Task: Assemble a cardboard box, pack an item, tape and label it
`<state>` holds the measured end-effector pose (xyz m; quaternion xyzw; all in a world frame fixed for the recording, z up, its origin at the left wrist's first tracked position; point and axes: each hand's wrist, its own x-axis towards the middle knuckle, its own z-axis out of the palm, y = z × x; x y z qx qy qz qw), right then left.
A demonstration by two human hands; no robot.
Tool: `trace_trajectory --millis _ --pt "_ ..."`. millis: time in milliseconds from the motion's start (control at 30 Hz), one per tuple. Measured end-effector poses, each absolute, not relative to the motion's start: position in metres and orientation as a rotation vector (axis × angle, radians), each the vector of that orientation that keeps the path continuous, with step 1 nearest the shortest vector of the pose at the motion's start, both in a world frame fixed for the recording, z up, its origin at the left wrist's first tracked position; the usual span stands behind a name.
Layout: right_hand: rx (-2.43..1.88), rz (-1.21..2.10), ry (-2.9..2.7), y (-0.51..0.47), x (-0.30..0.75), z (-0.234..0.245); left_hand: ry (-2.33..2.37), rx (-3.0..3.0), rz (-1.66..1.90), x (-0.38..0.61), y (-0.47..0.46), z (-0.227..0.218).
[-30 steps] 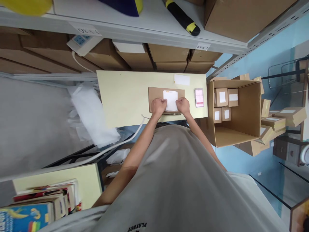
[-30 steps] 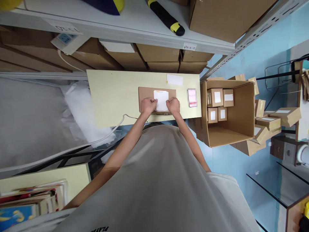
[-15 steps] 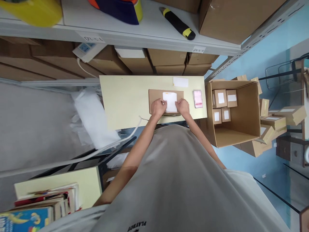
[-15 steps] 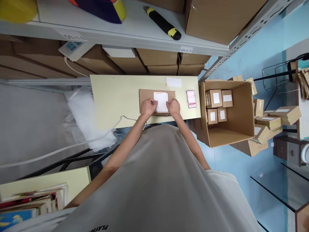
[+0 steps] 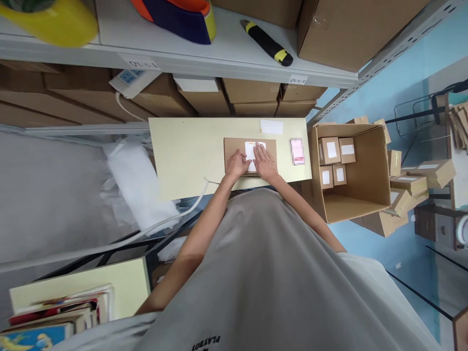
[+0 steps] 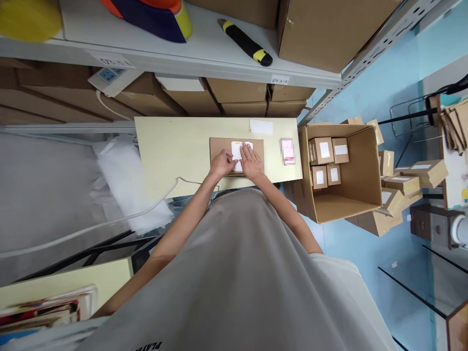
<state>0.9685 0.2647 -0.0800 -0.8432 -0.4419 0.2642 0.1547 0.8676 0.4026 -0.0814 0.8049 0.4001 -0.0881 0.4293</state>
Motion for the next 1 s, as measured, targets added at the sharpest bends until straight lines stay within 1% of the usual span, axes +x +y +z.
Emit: trace_trajectory --millis 133,300,533,767,900,967,1000 --pt "-2.426 0.700 -1.272 0.283 0.969 -0.089 0.920 1.970 -0.207 0.863 0.407 -0.088" --pt "-2.458 0.647 -1.215 0.286 0.961 -0.086 0.832 1.916 -0.201 0.855 0.411 -0.092" --pt "-2.548 0.684 -1.008 0.235 0.928 -0.068 0.662 1.963 -0.287 0.859 0.412 -0.093" --pt "-2.662 0.652 -0.818 0.187 0.887 -0.066 0.397 2.128 -0.323 0.862 0.408 -0.083" --pt "-2.671 0.661 -0.462 0.161 0.866 -0.067 0.534 2.195 -0.105 0.832 0.416 -0.073" --pt "-2.581 0.697 -0.168 0.149 0.860 -0.069 0.743 2.186 0.002 0.814 0.425 -0.072" --pt "-2.491 0.732 -0.047 0.146 0.858 -0.070 0.876 2.147 -0.024 0.807 0.429 -0.073"
